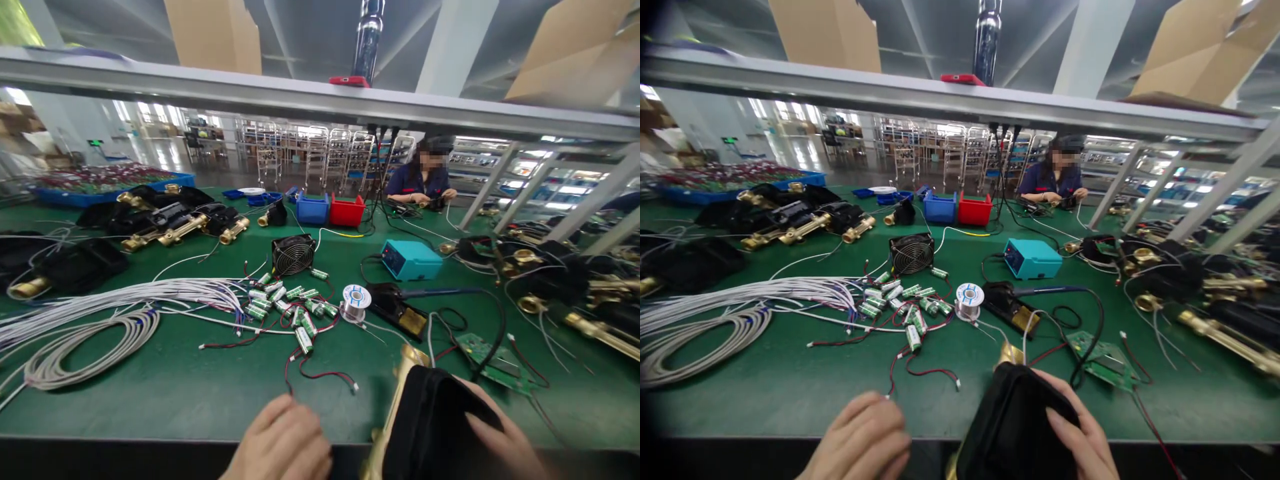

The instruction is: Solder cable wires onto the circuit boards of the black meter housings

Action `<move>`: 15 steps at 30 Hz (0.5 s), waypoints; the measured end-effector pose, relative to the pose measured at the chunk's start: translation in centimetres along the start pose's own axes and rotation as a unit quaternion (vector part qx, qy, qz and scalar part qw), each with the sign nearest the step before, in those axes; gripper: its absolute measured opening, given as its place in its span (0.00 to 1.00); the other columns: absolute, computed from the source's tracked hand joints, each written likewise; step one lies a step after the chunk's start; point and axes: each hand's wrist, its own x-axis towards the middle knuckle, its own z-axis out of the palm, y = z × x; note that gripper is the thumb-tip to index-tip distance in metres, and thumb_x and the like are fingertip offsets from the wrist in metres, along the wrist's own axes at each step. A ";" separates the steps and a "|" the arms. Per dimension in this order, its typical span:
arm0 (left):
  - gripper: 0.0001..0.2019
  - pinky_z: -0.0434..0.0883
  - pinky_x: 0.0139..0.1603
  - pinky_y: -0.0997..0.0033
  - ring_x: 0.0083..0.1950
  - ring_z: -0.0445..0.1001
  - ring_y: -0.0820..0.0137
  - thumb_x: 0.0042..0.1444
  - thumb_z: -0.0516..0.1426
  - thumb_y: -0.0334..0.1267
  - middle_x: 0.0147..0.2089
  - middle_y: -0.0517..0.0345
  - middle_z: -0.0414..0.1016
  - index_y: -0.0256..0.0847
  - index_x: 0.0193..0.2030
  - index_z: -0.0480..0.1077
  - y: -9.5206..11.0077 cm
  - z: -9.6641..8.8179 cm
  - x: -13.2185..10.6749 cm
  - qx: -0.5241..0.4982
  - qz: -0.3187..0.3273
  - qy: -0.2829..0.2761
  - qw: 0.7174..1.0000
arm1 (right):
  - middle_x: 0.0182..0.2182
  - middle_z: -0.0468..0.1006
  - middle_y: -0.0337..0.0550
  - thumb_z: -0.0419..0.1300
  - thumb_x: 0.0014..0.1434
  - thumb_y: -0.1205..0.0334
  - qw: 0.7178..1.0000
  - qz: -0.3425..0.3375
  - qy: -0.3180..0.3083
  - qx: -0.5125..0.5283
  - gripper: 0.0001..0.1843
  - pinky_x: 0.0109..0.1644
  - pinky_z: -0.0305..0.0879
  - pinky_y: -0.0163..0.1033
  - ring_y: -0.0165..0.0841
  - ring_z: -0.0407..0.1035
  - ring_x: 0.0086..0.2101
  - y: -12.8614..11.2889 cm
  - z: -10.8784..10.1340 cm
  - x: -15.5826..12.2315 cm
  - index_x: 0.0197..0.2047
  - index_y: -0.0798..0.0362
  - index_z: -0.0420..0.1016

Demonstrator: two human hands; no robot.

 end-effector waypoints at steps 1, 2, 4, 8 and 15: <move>0.11 0.79 0.53 0.66 0.43 0.84 0.65 0.66 0.52 0.32 0.41 0.52 0.85 0.41 0.48 0.75 -0.9 -0.4 -0.1 0.006 -0.021 -0.018 1.000 | 0.44 0.85 0.46 0.65 0.54 0.49 1.000 -0.004 -0.003 -0.003 0.16 0.48 0.77 0.49 0.52 0.79 0.45 -0.3 -0.4 0.1 0.46 0.42 0.85; 0.12 0.79 0.54 0.65 0.48 0.83 0.63 0.66 0.52 0.34 0.48 0.49 0.84 0.39 0.51 0.74 -1.8 -0.7 0.0 0.009 -0.039 -0.058 0.998 | 0.44 0.85 0.47 0.64 0.55 0.48 1.000 -0.009 -0.006 -0.009 0.17 0.48 0.77 0.51 0.53 0.79 0.45 -0.6 -0.6 0.2 0.46 0.43 0.84; 0.17 0.78 0.57 0.63 0.58 0.79 0.60 0.65 0.55 0.38 0.59 0.47 0.79 0.39 0.60 0.70 -3.3 -1.0 0.3 0.007 -0.057 -0.157 0.986 | 0.44 0.85 0.50 0.62 0.55 0.47 0.999 -0.020 -0.013 -0.022 0.19 0.47 0.76 0.53 0.55 0.79 0.44 -1.2 -0.9 0.3 0.46 0.44 0.84; 0.25 0.74 0.63 0.61 0.66 0.72 0.61 0.64 0.58 0.38 0.67 0.49 0.71 0.43 0.68 0.64 -4.8 0.3 1.4 -0.037 -0.080 -0.240 0.967 | 0.41 0.85 0.53 0.61 0.53 0.47 0.999 -0.013 -0.030 -0.020 0.18 0.43 0.75 0.55 0.55 0.79 0.39 -2.4 -0.4 0.5 0.43 0.44 0.84; 0.19 0.72 0.62 0.41 0.64 0.72 0.49 0.65 0.52 0.33 0.64 0.37 0.73 0.33 0.61 0.71 -4.9 5.2 4.1 -0.091 -0.173 -0.174 0.965 | 0.28 0.82 0.44 0.68 0.44 0.53 0.991 0.031 -0.102 0.081 0.17 0.33 0.69 0.39 0.38 0.74 0.27 -3.6 3.4 0.7 0.38 0.49 0.81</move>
